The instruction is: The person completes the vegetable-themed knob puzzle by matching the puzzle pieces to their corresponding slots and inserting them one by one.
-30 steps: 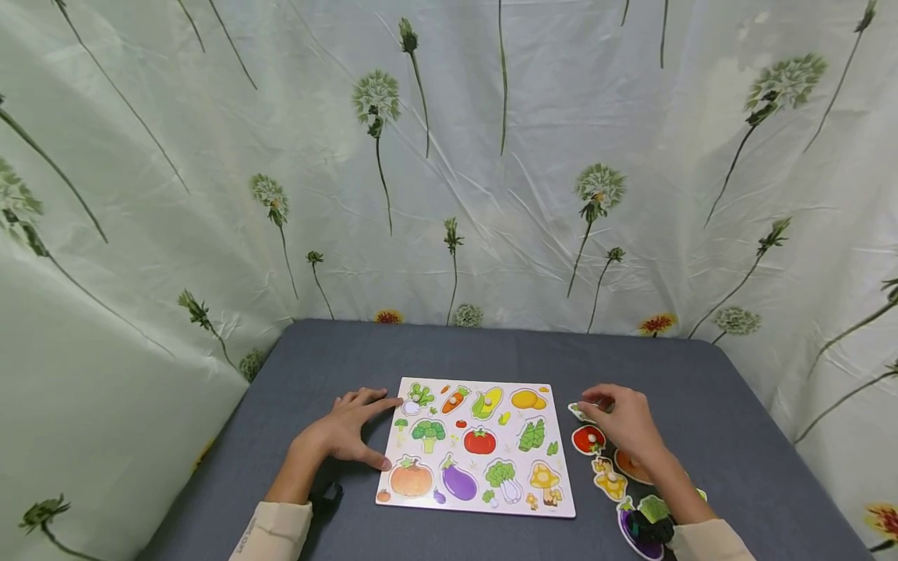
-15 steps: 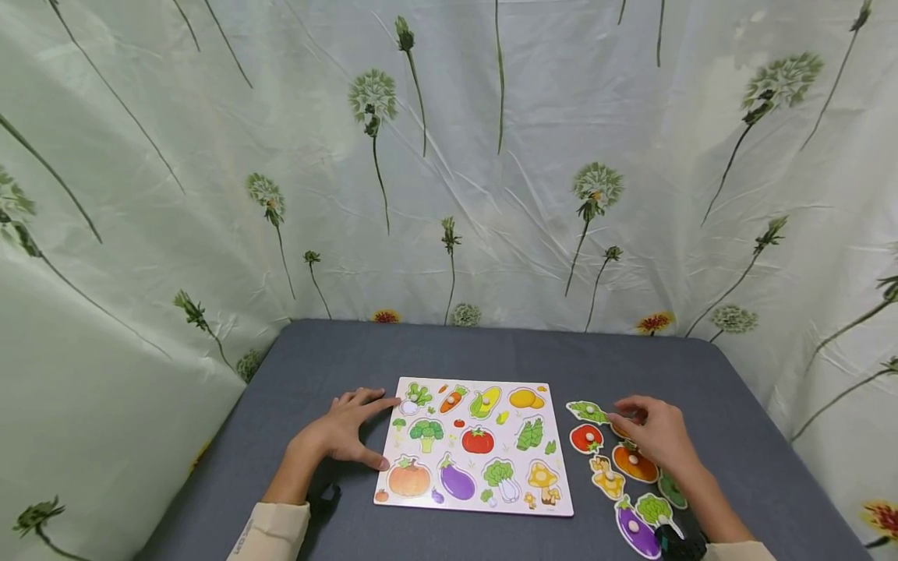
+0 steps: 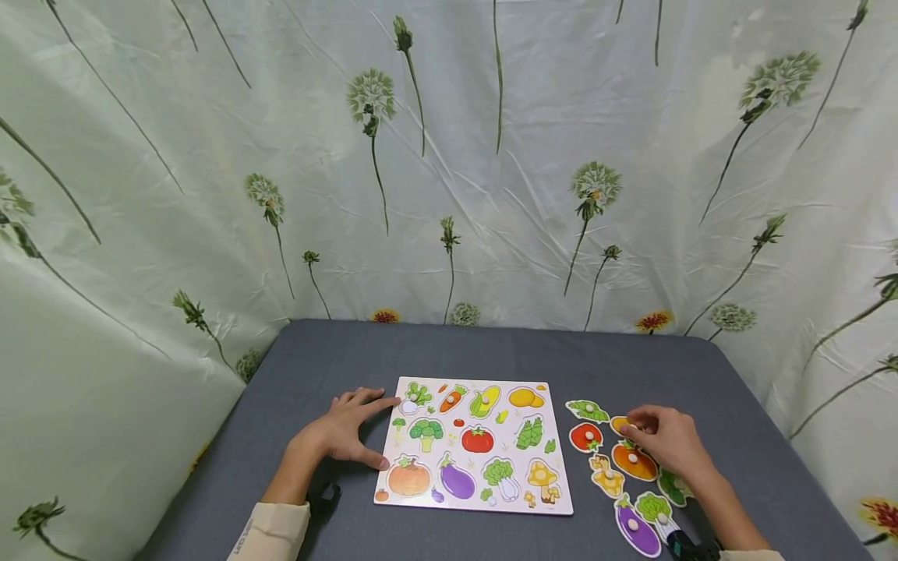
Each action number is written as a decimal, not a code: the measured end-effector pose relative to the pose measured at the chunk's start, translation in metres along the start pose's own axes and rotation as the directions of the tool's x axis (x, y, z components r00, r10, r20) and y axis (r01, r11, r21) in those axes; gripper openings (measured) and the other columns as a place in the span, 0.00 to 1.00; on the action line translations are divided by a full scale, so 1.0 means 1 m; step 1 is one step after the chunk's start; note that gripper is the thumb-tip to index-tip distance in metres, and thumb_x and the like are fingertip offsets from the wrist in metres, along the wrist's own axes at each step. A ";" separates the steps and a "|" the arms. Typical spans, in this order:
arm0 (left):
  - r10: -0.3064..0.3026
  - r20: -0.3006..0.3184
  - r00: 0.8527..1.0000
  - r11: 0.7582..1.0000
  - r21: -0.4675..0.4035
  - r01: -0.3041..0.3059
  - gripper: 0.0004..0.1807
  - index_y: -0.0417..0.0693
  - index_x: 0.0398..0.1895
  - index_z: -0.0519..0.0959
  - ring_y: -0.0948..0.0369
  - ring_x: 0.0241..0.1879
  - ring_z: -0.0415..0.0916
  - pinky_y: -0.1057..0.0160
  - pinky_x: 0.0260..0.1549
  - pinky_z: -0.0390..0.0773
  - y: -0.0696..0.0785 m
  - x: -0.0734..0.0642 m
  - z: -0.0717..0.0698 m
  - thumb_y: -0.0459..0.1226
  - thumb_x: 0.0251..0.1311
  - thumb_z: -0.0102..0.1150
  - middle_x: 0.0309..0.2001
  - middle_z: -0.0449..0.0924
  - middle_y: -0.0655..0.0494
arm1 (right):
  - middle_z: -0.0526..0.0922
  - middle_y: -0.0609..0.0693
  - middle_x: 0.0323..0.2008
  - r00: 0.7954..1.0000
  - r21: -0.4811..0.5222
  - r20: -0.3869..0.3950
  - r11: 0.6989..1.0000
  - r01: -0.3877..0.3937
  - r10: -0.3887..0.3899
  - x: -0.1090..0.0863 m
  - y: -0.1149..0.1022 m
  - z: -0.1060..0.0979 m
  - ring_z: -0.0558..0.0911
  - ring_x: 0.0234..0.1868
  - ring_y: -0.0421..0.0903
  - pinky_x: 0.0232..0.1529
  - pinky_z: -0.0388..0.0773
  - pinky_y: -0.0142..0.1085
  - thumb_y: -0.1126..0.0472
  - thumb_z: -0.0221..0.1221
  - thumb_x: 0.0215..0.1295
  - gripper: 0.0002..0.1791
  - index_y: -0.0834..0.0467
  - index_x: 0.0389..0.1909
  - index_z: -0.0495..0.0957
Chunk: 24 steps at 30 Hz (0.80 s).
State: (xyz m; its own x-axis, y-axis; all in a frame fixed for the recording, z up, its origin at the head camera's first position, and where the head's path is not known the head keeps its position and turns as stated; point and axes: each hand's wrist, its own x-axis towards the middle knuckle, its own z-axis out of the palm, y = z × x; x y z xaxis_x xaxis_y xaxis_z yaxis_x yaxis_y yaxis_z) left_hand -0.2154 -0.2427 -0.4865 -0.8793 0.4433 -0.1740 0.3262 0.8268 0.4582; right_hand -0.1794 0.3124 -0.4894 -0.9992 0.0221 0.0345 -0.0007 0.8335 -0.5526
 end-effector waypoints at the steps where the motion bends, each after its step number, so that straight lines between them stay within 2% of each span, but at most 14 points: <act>1: 0.000 -0.002 1.000 1.000 0.001 0.000 0.59 0.63 0.78 0.67 0.36 0.74 0.54 0.23 0.68 0.49 0.000 0.000 0.000 0.64 0.36 0.80 0.78 0.59 0.44 | 0.84 0.49 0.30 1.000 0.001 0.004 1.000 0.000 0.000 0.000 0.001 0.000 0.75 0.29 0.42 0.28 0.71 0.33 0.51 0.71 0.64 0.18 0.63 0.42 0.86; 6: -0.005 -0.004 1.000 1.000 0.002 0.005 0.59 0.63 0.77 0.67 0.36 0.74 0.54 0.23 0.68 0.49 0.001 0.000 0.000 0.63 0.36 0.81 0.78 0.59 0.44 | 0.84 0.48 0.30 1.000 -0.007 -0.003 1.000 -0.013 0.013 -0.001 0.005 0.001 0.75 0.29 0.42 0.28 0.71 0.32 0.55 0.71 0.63 0.14 0.63 0.41 0.87; 19: 0.004 -0.008 1.000 1.000 0.010 -0.004 0.60 0.63 0.77 0.67 0.36 0.74 0.55 0.23 0.67 0.50 -0.001 0.001 0.001 0.64 0.36 0.80 0.78 0.59 0.44 | 0.84 0.46 0.26 0.998 0.018 0.022 0.998 -0.064 0.063 -0.005 0.010 -0.001 0.76 0.27 0.44 0.25 0.72 0.32 0.54 0.69 0.66 0.15 0.64 0.41 0.87; 24: 0.002 -0.006 1.000 1.000 0.004 -0.002 0.60 0.63 0.77 0.67 0.36 0.74 0.55 0.23 0.67 0.49 0.000 0.000 0.000 0.64 0.36 0.80 0.78 0.59 0.44 | 0.85 0.47 0.28 0.998 0.013 0.010 0.998 -0.059 0.059 -0.004 0.012 -0.002 0.77 0.28 0.43 0.26 0.72 0.31 0.53 0.68 0.67 0.16 0.65 0.42 0.87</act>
State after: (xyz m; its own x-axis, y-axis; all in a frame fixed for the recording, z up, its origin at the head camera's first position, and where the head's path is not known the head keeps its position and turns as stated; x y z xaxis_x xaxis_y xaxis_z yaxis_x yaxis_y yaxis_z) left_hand -0.2153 -0.2423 -0.4868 -0.8810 0.4425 -0.1676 0.3292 0.8276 0.4546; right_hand -0.1751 0.3235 -0.4942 -0.9978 0.0655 -0.0069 0.0580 0.8232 -0.5647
